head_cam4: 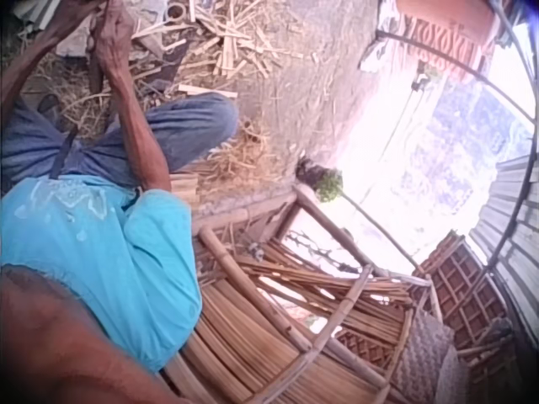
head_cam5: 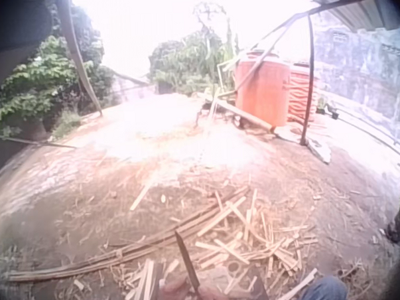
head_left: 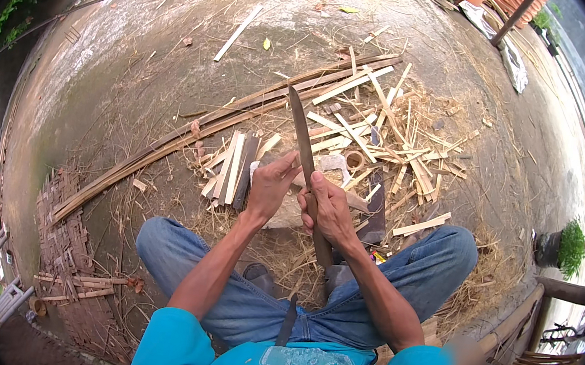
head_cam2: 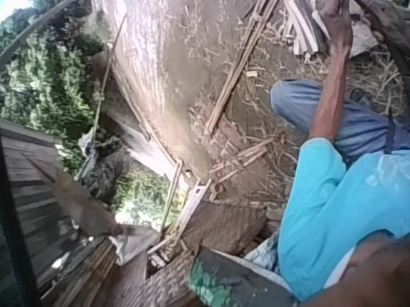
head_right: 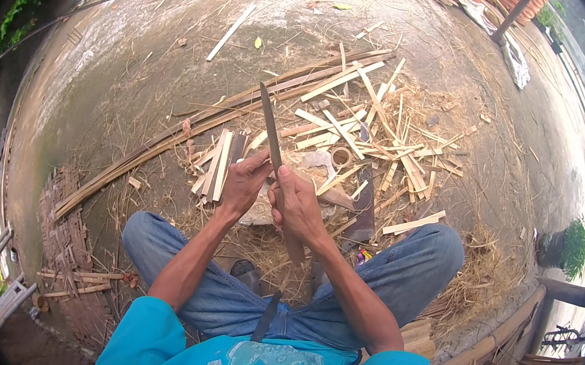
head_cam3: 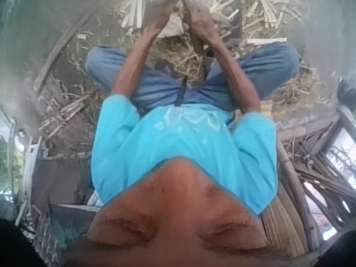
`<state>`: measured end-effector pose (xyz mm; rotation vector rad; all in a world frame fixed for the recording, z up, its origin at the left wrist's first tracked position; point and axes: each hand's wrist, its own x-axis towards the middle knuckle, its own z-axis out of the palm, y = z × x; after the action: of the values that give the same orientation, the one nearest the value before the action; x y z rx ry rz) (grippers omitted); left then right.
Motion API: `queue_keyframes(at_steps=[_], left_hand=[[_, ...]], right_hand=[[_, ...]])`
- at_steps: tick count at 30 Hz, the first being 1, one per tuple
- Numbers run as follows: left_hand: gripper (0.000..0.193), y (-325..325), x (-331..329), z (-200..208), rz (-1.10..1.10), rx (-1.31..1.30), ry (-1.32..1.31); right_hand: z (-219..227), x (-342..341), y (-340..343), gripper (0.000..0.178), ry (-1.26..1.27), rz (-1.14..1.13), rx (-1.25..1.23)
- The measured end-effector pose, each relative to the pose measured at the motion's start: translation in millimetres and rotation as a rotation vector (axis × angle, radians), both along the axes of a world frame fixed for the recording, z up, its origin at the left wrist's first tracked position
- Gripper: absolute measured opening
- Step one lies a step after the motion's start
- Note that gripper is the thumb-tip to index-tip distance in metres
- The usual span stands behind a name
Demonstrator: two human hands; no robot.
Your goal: The person sits cross-legged on the ground and uses a machete to split small pieces of wood on a wooden block. They repeatedly position the wood, strike it with the machete, and separate the resulting slats, accumulating a pile of split wood pieces.
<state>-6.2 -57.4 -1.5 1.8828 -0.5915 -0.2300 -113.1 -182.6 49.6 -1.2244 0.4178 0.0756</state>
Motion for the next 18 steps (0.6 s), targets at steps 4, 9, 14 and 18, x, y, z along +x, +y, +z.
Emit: queue_keyframes(at_steps=[4, 9, 14, 18], left_hand=[[0.041, 0, 0, 0, 0.004, 0.008, 0.008], [0.039, 1, 1, 2, -0.018, 0.028, 0.012], [0.041, -1, 0, 1, 0.018, 0.033, 0.024], [0.039, 0, 2, -5, 0.015, 0.057, -0.028]], right_hand=[[-1, 0, 1, 0.057, 0.007, -0.004, 0.000], [0, 2, 1, 0.056, 0.004, -0.009, -0.001], [-2, 2, 2, 0.055, -0.006, -0.006, -0.046], [5, 4, 7, 0.053, -0.022, 0.002, -0.181]])
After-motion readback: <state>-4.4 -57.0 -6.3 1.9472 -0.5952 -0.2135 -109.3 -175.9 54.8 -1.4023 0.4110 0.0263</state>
